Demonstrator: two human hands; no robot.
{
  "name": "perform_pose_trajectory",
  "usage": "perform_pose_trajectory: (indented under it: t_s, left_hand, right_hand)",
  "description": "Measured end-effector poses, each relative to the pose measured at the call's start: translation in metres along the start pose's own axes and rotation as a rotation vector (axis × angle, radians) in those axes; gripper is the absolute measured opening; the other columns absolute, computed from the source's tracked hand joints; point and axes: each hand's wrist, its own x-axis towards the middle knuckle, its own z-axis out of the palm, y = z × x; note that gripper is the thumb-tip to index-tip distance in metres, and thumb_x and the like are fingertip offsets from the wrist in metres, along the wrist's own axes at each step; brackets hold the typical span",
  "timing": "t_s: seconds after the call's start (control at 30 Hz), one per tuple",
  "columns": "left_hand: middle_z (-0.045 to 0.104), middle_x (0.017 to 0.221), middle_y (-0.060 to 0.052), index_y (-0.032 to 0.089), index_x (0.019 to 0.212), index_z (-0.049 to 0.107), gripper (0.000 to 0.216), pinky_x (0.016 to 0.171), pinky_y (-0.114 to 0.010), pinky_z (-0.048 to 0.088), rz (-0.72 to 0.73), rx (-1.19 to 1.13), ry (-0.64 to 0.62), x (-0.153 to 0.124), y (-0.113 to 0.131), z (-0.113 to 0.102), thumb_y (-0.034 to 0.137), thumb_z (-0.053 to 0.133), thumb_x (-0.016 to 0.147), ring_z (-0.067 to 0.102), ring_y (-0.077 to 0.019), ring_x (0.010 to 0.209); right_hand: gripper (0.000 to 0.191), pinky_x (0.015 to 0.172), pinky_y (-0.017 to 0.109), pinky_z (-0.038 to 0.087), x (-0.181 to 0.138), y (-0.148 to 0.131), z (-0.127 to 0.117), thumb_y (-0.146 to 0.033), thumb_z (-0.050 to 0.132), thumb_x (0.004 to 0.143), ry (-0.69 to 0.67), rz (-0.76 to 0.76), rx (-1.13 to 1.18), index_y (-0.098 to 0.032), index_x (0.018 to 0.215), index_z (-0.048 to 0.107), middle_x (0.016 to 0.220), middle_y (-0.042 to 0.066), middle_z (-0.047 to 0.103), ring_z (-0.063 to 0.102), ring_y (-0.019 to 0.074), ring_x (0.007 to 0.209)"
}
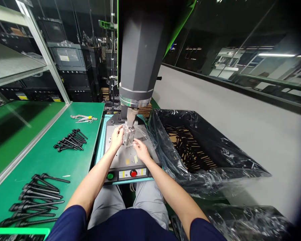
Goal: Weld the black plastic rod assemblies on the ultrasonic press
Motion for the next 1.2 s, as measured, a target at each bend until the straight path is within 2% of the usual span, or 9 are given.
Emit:
perform_pose_trajectory:
  t_s: [0.1,0.2,0.3,0.4,0.53,0.67,0.87,1.0,1.2]
  left_hand:
    - [0.066,0.125,-0.013,0.019,0.122,0.065,0.042,0.085,-0.039,0.053,-0.082,-0.089,0.02,0.005,0.01,0.002,0.044,0.058,0.089,0.067,-0.0236,0.097]
    - [0.068,0.123,-0.013,0.018,0.116,0.067,0.038,0.083,-0.036,0.053,-0.151,-0.221,0.016,0.012,0.019,0.005,0.041,0.059,0.088,0.065,-0.0241,0.104]
    - [0.069,0.119,-0.013,0.016,0.114,0.067,0.037,0.082,-0.034,0.052,-0.194,-0.307,0.01,0.017,0.023,0.006,0.04,0.059,0.086,0.066,-0.0224,0.101]
    - [0.07,0.118,-0.013,0.016,0.113,0.067,0.038,0.082,-0.034,0.052,-0.21,-0.327,0.02,0.02,0.024,0.006,0.041,0.061,0.085,0.066,-0.0215,0.099]
    - [0.069,0.118,-0.013,0.016,0.114,0.066,0.04,0.084,-0.036,0.053,-0.187,-0.292,0.028,0.02,0.025,0.005,0.044,0.061,0.086,0.066,-0.0223,0.1]
    - [0.068,0.12,-0.012,0.018,0.114,0.067,0.038,0.085,-0.037,0.054,-0.125,-0.224,0.041,0.013,0.022,0.003,0.045,0.058,0.088,0.066,-0.0231,0.102]
    - [0.071,0.099,-0.009,0.016,0.101,0.068,0.029,0.078,-0.033,0.054,-0.127,-0.178,0.143,-0.014,-0.002,0.0,0.037,0.063,0.081,0.066,-0.0192,0.088]
    - [0.07,0.092,-0.008,0.015,0.093,0.067,0.024,0.077,-0.034,0.054,-0.137,-0.171,0.226,-0.025,-0.018,-0.005,0.031,0.063,0.076,0.066,-0.0177,0.08]
    - [0.07,0.094,-0.009,0.014,0.092,0.066,0.023,0.078,-0.035,0.055,-0.197,-0.162,0.264,-0.044,-0.018,-0.019,0.03,0.063,0.076,0.067,-0.018,0.081]
  right_hand:
    - [0.038,0.085,0.04,0.056,0.032,-0.008,0.005,-0.033,0.051,0.089,0.146,-0.116,-0.148,-0.018,0.122,0.063,0.113,0.013,0.065,0.066,0.0209,0.085]
    - [0.038,0.093,0.042,0.053,0.059,-0.02,0.004,-0.033,0.053,0.09,0.237,-0.186,-0.254,-0.019,0.124,0.062,0.125,0.016,0.058,0.062,0.0254,0.104]
    - [0.03,0.104,0.042,0.046,0.082,-0.032,0.001,-0.031,0.057,0.089,0.137,-0.245,-0.31,-0.021,0.116,0.067,0.126,0.013,0.061,0.056,0.0267,0.12]
    - [0.016,0.102,0.042,0.046,0.103,-0.044,-0.001,-0.025,0.06,0.087,-0.037,-0.24,-0.321,-0.02,0.097,0.072,0.114,0.01,0.068,0.06,0.0266,0.114]
    - [0.012,0.1,0.041,0.045,0.112,-0.058,-0.008,-0.023,0.062,0.085,-0.047,-0.274,-0.275,-0.018,0.089,0.071,0.109,0.01,0.071,0.062,0.0265,0.109]
    - [0.015,0.098,0.041,0.047,0.083,-0.062,-0.02,-0.03,0.064,0.083,0.005,-0.229,-0.132,-0.019,0.091,0.07,0.103,0.009,0.071,0.064,0.0249,0.102]
    - [0.035,0.078,0.034,0.055,-0.003,-0.057,-0.031,-0.044,0.07,0.08,-0.11,-0.057,0.25,-0.019,0.103,0.066,0.094,0.007,0.072,0.068,0.0204,0.084]
    - [0.036,0.077,0.034,0.056,-0.029,-0.068,-0.033,-0.044,0.078,0.075,-0.073,-0.159,0.131,-0.021,0.102,0.07,0.096,0.006,0.072,0.066,0.0182,0.075]
    - [0.032,0.078,0.033,0.055,-0.029,-0.084,-0.029,-0.045,0.076,0.078,-0.092,-0.273,0.062,-0.022,0.099,0.071,0.093,0.004,0.071,0.064,0.0181,0.076]
